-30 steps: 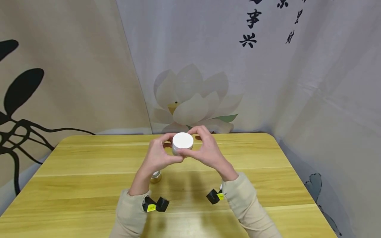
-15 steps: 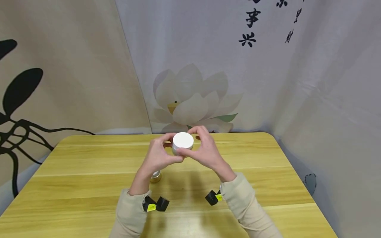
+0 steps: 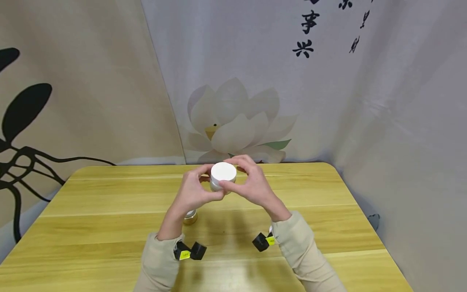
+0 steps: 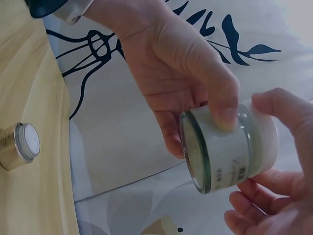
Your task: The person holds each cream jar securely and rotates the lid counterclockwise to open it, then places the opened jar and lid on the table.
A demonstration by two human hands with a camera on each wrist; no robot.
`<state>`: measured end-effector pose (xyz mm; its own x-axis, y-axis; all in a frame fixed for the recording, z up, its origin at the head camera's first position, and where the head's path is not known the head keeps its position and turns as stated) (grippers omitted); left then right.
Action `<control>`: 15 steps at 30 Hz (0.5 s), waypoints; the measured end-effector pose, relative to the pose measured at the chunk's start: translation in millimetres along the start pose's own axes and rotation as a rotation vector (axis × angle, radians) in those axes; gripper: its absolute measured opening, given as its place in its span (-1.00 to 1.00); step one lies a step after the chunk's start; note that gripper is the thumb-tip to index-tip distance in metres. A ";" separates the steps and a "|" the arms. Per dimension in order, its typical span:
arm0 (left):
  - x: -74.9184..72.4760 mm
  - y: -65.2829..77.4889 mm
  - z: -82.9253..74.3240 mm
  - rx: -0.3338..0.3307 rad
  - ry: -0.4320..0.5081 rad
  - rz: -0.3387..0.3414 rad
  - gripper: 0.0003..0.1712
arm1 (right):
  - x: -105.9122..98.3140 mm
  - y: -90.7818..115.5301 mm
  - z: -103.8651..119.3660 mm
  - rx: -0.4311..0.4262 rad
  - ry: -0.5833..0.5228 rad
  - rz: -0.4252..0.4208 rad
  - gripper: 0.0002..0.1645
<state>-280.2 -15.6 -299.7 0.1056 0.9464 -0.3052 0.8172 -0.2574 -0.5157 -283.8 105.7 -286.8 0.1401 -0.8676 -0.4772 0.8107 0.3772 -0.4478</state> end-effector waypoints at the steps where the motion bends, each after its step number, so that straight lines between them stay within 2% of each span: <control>1: 0.0 0.2 0.1 0.000 -0.001 0.000 -0.44 | -0.2 -0.1 -0.1 0.002 -0.008 -0.004 -0.50; 9: -0.7 1.4 4.6 -0.017 0.005 0.002 -0.40 | -10.5 -0.1 3.5 -0.027 -0.096 -0.083 -0.43; 15: -5.7 2.2 6.6 -0.022 -0.016 -0.015 -0.40 | -24.0 3.6 -0.8 -0.024 -0.094 -0.136 -0.37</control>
<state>-282.7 -22.8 -304.4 0.0844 0.9469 -0.3103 0.8306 -0.2389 -0.5030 -284.6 128.1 -277.5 0.0836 -0.9373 -0.3383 0.8124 0.2607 -0.5216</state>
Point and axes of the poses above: each hand's wrist, its own y-axis away from the middle knuckle, its own x-axis out of the palm, z = x × y, the point moved 10 cm from there along -y, towards the middle knuckle, and after that the axes turned 5 degrees about y, right-handed, at the moved point
